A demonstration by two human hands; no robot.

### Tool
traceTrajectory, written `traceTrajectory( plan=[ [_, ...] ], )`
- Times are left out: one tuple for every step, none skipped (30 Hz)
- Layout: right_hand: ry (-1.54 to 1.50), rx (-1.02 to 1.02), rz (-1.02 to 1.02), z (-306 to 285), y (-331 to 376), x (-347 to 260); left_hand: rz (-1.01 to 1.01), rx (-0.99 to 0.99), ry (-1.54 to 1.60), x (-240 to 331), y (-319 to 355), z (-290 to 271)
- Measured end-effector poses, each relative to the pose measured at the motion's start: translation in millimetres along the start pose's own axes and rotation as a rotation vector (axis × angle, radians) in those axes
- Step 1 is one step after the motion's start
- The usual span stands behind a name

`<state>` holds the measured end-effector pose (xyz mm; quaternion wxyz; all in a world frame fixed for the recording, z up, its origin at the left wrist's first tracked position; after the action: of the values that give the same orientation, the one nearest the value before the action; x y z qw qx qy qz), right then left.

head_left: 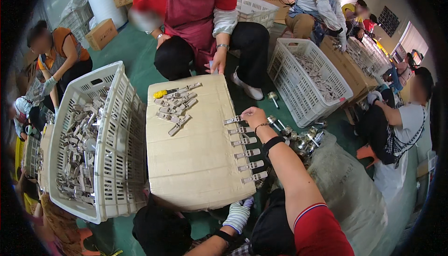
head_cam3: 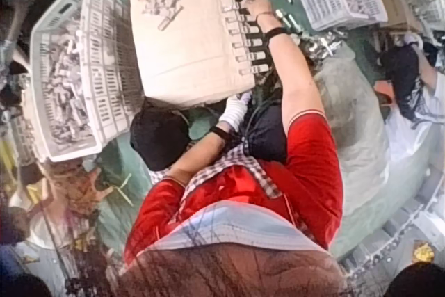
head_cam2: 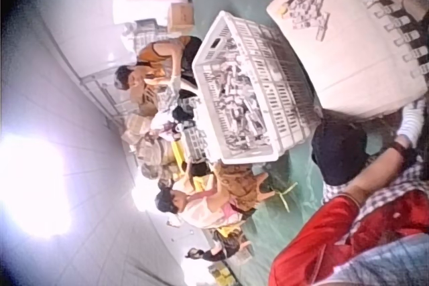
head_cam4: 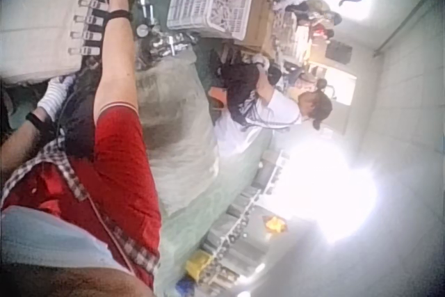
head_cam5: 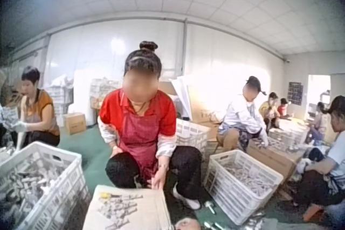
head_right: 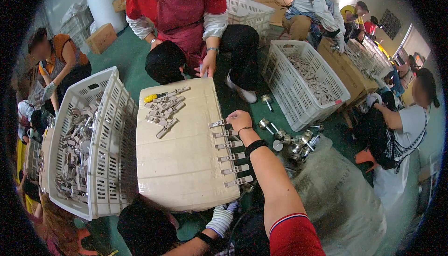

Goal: Assembling metal hinges using individual components and a screwdriver in a warehouse setting.

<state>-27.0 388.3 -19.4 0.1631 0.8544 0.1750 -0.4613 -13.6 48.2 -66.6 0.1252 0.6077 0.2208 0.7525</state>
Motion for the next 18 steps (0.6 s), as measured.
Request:
traceTrajectory(
  plan=[
    [0.004,-0.002,0.003,0.9,0.0,0.3,-0.001,0.002,0.009,-1.6,-0.5,-0.4],
    [0.011,0.002,0.011,-0.1,0.1,3.8,-0.009,0.002,0.009,1.8,0.3,0.6],
    [0.019,0.007,0.018,-0.9,0.2,7.2,-0.017,0.003,0.009,7.0,2.2,1.8],
    [0.027,0.012,0.026,-2.1,-0.1,10.5,-0.026,0.003,0.008,9.9,2.8,2.9],
    [0.012,-0.002,0.038,-0.1,-0.2,9.8,-0.02,0.009,0.016,8.6,2.6,1.9],
    [-0.002,-0.017,0.05,1.6,-0.3,9.0,-0.015,0.015,0.025,5.8,2.0,1.0],
    [-0.017,-0.03,0.063,3.1,-0.2,8.3,-0.009,0.02,0.033,4.6,1.7,0.2],
    [-0.029,-0.037,0.073,3.2,0.5,8.1,-0.013,0.017,0.04,5.8,2.2,0.7],
    [-0.041,-0.045,0.083,3.4,1.3,7.9,-0.018,0.014,0.046,8.3,3.5,1.3],
    [-0.053,-0.052,0.094,3.6,2.1,7.7,-0.023,0.012,0.053,9.5,4.1,1.7],
    [-0.055,-0.056,0.094,3.2,2.9,5.9,-0.008,0.018,0.041,10.3,3.9,1.6],
    [-0.058,-0.06,0.095,3.0,3.8,4.3,0.006,0.024,0.029,10.4,3.9,1.4],
    [-0.061,-0.064,0.096,3.2,4.6,2.6,0.021,0.03,0.017,11.0,3.9,0.7],
    [-0.065,-0.064,0.102,2.5,5.3,2.3,-0.007,0.012,0.023,12.9,4.1,1.5],
    [-0.069,-0.065,0.107,2.5,6.1,2.1,-0.035,-0.006,0.028,16.8,5.2,2.2],
    [-0.074,-0.065,0.113,2.4,7.1,2.0,-0.064,-0.024,0.034,18.1,5.6,3.0],
    [-0.06,-0.056,0.109,2.2,6.0,3.7,-0.051,-0.019,0.031,18.3,5.1,2.7],
    [-0.046,-0.047,0.106,2.8,4.8,5.3,-0.038,-0.014,0.028,16.1,4.3,2.7]
  ],
)
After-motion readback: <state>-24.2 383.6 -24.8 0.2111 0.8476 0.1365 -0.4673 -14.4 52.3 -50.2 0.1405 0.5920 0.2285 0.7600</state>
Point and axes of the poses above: each hand's wrist, its own y-axis away from the middle knuckle, its own z-axis out of the palm, x = y × z, the point moved 6 cm from there along -y, towards the middle knuckle, and after that the axes turned 12 degrees about -x, right-handed, at the moved point
